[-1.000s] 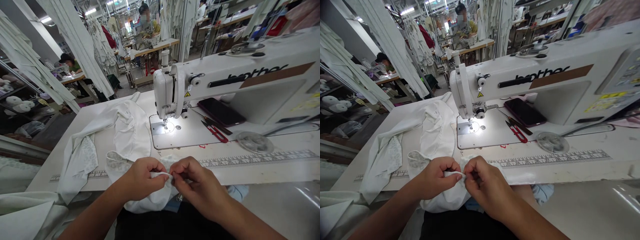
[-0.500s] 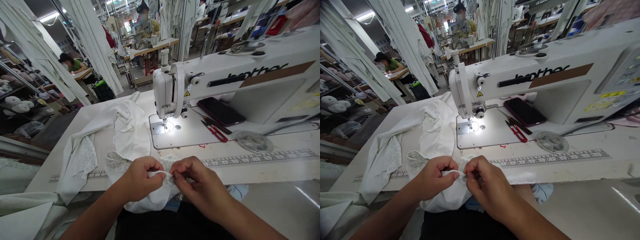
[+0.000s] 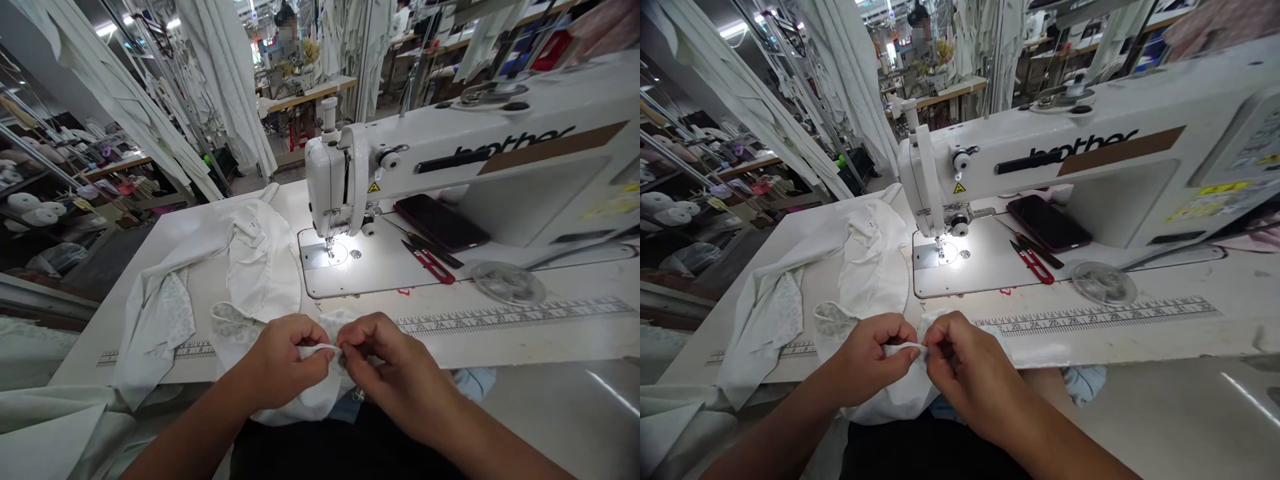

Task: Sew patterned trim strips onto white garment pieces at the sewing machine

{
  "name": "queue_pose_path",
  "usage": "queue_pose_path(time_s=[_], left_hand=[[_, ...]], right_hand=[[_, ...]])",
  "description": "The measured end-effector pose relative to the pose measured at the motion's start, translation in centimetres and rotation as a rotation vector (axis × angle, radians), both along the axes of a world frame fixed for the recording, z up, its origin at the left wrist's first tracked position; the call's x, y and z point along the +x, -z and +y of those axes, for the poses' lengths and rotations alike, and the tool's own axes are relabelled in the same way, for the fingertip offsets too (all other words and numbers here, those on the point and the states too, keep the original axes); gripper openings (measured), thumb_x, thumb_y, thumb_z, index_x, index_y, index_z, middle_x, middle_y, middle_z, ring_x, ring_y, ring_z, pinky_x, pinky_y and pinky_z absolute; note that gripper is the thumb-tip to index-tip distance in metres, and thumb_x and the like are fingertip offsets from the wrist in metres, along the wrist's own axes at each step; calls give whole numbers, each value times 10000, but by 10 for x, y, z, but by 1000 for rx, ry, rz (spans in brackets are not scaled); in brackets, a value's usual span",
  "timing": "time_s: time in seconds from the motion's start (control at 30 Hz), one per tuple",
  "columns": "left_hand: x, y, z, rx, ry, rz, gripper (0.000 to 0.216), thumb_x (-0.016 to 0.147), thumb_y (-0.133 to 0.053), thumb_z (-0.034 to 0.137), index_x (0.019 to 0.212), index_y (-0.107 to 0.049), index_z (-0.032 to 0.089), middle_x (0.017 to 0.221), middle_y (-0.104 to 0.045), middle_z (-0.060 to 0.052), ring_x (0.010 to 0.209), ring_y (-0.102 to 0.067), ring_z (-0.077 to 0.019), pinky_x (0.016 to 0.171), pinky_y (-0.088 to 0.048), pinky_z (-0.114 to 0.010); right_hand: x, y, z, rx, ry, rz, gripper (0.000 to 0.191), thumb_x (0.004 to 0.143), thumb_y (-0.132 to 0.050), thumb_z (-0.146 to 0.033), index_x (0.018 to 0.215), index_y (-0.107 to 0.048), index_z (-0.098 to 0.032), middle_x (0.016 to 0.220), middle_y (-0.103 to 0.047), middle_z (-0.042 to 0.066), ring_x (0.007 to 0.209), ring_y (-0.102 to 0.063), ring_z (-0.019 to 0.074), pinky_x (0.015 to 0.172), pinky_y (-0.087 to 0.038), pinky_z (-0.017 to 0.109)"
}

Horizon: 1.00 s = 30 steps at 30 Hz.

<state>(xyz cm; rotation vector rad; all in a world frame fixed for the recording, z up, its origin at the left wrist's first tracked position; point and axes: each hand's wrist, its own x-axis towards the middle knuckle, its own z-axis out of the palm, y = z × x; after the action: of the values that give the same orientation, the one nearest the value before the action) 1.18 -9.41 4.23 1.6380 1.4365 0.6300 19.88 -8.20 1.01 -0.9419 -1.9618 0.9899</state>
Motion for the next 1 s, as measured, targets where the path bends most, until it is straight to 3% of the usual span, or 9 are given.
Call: queue_pose_path(time_s=[0.57,0.8,1.0], left_hand=[[1,4,0,53,-2,0,15,726,-615,181,720,-601,180,690,-575,30,646,-499,-107,595,-382,-220],[4,4,-2,66,-4,12,23,732,-605,184,711,-597,182,686,-575,25,645,-513,-111,584,-390,-219],[7,4,-4,158,14,37,47,716,-601,148,680,-582,172,655,-550,25,619,-500,-103,569,-374,-217]], right_hand=[[-1,3,-2,26,11,27,168,857,-464,-126,898,-399,-275,802,-614,-33,647,-596,113,533,-484,208],[-3,2,0,-115,-18,74,116,887,-482,-182,954,-442,-269,805,-622,-19,673,-614,122,530,-498,209],[-2,3,-1,-105,43,2,116,850,-486,-164,896,-451,-264,778,-612,-18,645,-596,129,512,-477,220]])
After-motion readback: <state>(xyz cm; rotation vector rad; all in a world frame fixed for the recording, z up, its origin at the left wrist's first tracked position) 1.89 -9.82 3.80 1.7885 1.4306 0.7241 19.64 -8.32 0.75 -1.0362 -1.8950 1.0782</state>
